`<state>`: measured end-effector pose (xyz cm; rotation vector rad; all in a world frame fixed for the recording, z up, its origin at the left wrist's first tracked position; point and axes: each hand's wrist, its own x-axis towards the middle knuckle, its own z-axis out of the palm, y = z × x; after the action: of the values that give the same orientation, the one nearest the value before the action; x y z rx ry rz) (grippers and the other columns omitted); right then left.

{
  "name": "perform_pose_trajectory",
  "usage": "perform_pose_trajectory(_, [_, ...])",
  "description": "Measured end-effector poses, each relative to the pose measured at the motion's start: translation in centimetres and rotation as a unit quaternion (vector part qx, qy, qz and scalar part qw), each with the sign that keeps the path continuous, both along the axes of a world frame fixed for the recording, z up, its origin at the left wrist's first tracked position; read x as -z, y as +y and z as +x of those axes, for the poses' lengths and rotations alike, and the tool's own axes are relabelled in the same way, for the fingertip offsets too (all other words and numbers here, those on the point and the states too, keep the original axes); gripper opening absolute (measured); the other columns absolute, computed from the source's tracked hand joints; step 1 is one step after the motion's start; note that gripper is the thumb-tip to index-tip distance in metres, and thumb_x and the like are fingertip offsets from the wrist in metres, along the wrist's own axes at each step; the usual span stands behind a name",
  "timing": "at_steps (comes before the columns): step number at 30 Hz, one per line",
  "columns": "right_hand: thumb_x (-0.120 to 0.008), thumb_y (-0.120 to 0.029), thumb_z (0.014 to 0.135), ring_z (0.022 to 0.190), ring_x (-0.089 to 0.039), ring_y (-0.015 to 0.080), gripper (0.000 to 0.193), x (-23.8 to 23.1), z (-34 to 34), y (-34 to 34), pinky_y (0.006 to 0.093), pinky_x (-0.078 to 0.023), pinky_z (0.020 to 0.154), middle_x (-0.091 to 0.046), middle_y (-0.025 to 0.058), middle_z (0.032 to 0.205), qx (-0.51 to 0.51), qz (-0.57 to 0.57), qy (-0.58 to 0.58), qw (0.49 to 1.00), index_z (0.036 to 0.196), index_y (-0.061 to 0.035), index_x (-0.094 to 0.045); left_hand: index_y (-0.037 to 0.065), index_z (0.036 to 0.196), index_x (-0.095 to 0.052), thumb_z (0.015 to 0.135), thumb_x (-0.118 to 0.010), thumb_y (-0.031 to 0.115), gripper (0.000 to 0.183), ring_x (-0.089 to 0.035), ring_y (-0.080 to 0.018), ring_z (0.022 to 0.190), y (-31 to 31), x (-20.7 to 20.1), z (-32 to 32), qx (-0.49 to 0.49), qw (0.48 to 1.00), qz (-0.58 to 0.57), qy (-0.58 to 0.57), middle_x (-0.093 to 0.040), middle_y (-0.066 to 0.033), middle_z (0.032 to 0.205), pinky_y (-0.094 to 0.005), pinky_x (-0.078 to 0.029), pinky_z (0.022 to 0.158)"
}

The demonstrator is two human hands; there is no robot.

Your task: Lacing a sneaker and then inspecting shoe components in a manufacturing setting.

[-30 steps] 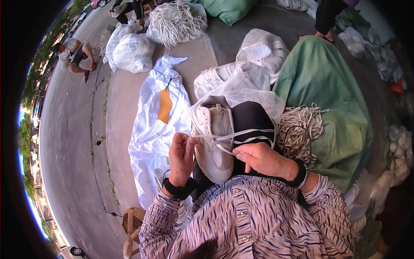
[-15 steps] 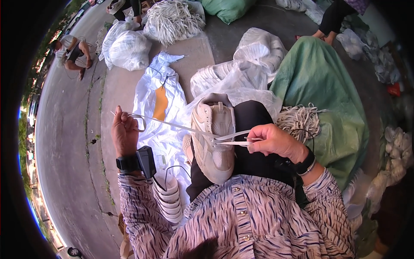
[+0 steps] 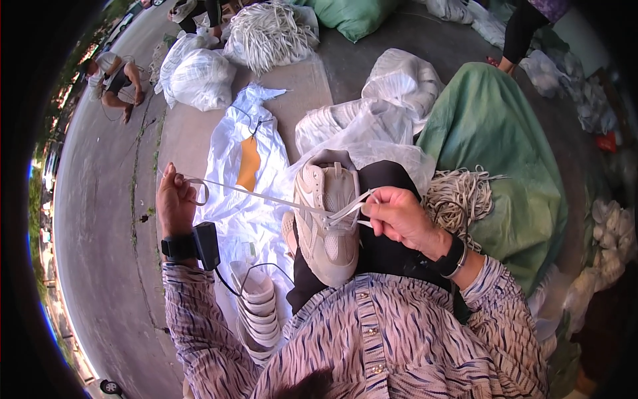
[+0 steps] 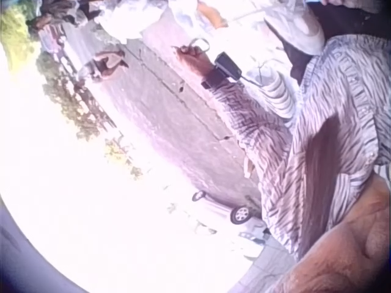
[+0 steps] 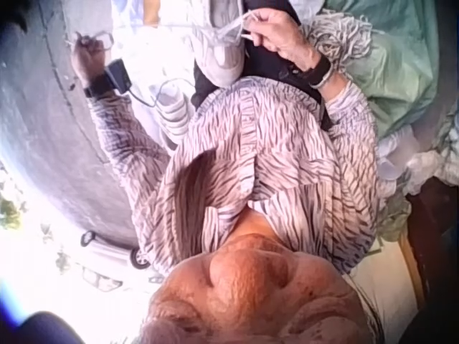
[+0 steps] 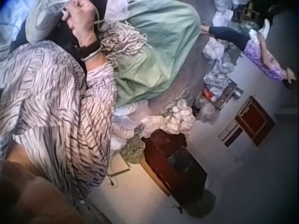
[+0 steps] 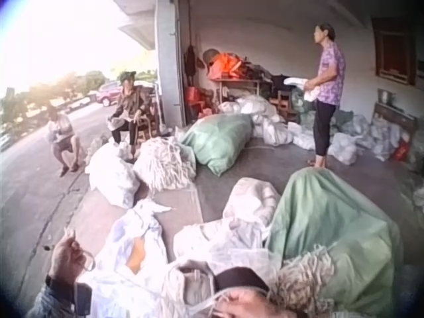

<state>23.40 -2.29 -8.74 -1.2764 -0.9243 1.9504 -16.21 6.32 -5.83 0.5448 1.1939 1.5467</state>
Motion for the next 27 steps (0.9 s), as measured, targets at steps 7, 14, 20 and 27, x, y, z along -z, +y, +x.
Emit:
perform_pose_trajectory(7, [-0.056, -0.012, 0.088, 0.038, -0.041, 0.003, 0.014, 0.3, -0.1, -0.5, 0.0173, -0.031, 0.034, -0.063, 0.0047, 0.067, -0.144, 0.046, -0.102, 0.983, 0.093, 0.0003, -0.06, 0.011, 0.086, -0.052, 0.092, -0.055, 0.017, 0.009, -0.028, -0.0052, 0.043, 2.7, 0.4, -5.9, -0.03, 0.999, 0.022, 0.013, -0.044, 0.0053, 0.056, -0.022, -0.021, 0.043])
perform_pose_trajectory(14, [-0.052, -0.005, 0.088, 0.051, -0.056, 0.0088, 0.016, 0.0, -0.3, -0.7, 0.0218, -0.045, 0.045, -0.065, 0.008, 0.085, 0.063, 0.176, -0.076, 0.979, 0.1, 0.001, -0.061, 0.012, 0.074, -0.047, 0.095, -0.05, 0.019, 0.022, -0.024, -0.0068, 0.042, 2.5, -1.9, -15.8, -0.204, 0.974, -0.014, 0.102, -0.039, 0.0041, 0.053, -0.0226, -0.019, 0.04])
perform_pose_trajectory(20, [-0.057, 0.003, 0.077, 0.078, -0.062, 0.0273, 0.02, -0.8, -0.6, -1.3, 0.0321, -0.051, 0.064, -0.059, 0.0113, 0.09, 0.031, 0.576, -0.323, 0.751, 0.097, -0.0019, -0.058, 0.009, 0.1, -0.054, 0.095, -0.05, 0.019, 0.011, -0.024, -0.0059, 0.042, 1.4, -2.4, -14.6, -0.145, 0.982, -0.042, 0.113, -0.039, 0.0055, 0.056, -0.0224, -0.019, 0.04])
perform_pose_trajectory(27, [-0.063, -0.004, 0.076, 0.068, -0.063, 0.0271, 0.013, 1.0, -1.9, -1.6, 0.033, -0.049, 0.056, -0.061, 0.0105, 0.078, -0.139, 0.552, -0.361, 0.738, 0.088, -0.0048, -0.06, 0.009, 0.099, -0.057, 0.093, -0.053, 0.019, 0.012, -0.027, -0.0041, 0.044, -0.5, -4.1, -11.1, -0.071, 0.988, -0.024, 0.133, -0.042, 0.0062, 0.059, -0.0217, -0.022, 0.041])
